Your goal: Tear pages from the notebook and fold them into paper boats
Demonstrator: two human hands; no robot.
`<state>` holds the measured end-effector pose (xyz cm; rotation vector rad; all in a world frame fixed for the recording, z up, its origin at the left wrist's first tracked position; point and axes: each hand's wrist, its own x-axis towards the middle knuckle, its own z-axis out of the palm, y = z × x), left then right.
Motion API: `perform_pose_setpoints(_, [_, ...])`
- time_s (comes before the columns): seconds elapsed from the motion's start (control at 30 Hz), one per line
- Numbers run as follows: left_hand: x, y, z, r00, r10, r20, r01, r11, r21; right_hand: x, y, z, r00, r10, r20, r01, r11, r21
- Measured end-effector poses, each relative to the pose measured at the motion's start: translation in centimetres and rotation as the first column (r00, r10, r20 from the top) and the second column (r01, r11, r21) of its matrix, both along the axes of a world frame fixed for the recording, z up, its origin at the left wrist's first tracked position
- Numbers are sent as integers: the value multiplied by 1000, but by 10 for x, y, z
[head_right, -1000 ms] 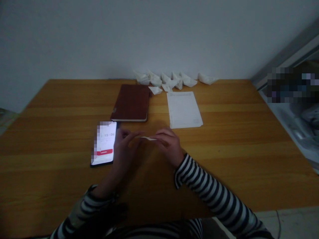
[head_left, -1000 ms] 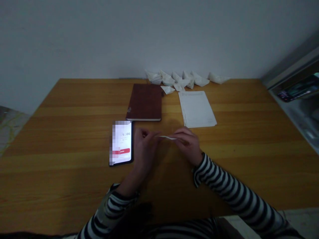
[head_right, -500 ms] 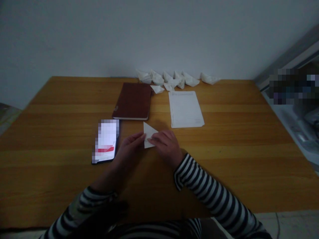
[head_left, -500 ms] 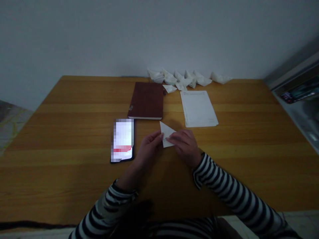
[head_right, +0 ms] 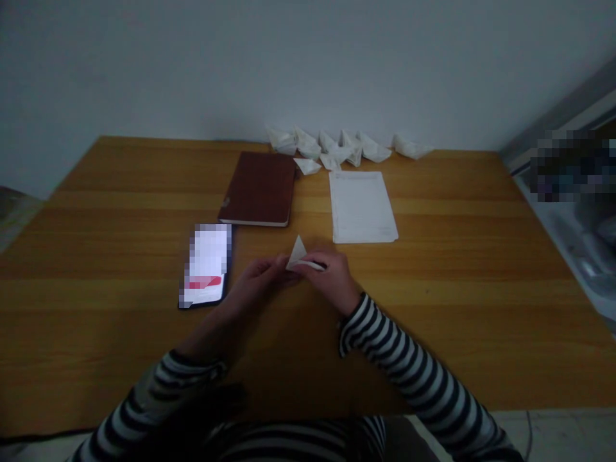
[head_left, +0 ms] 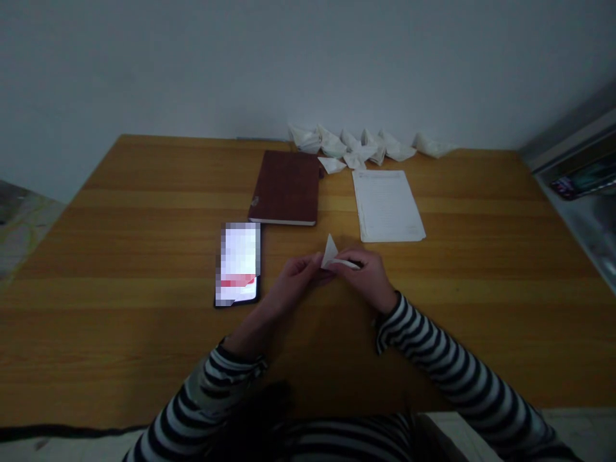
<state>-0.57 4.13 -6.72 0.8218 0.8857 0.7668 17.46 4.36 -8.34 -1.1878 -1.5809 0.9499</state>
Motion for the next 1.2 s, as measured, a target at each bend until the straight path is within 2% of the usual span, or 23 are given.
perform_pose_setpoints(0.17, [2, -3, 6, 993, -61, -104, 77, 984, 160, 2, 0, 0, 998, -33, -45, 30, 998, -55])
perform_pose_setpoints(0.3, [4, -4, 3, 987, 12, -158, 16, 984, 178, -1, -3, 2, 998, -25, -64, 20, 997, -77])
perform_pose_setpoints(0.47, [5, -4, 4, 964, 115, -238, -65, 976, 207, -5, -4, 1, 996, 44, -76, -48, 997, -55])
perform_pose_setpoints(0.77, [5, -7, 8, 926, 206, -317, -140, 966, 220, -6, -3, 9, 984, 175, -28, -175, 984, -13])
perform_pose_setpoints(1.0, [7, -9, 13, 923, 204, -325, -122, 959, 256, -8, -6, 6, 991, 51, -122, -66, 991, -119])
perform_pose_setpoints(1.2, [10, -11, 15, 919, 232, -319, -151, 954, 261, -14, -9, 3, 973, -80, -218, 46, 987, -157])
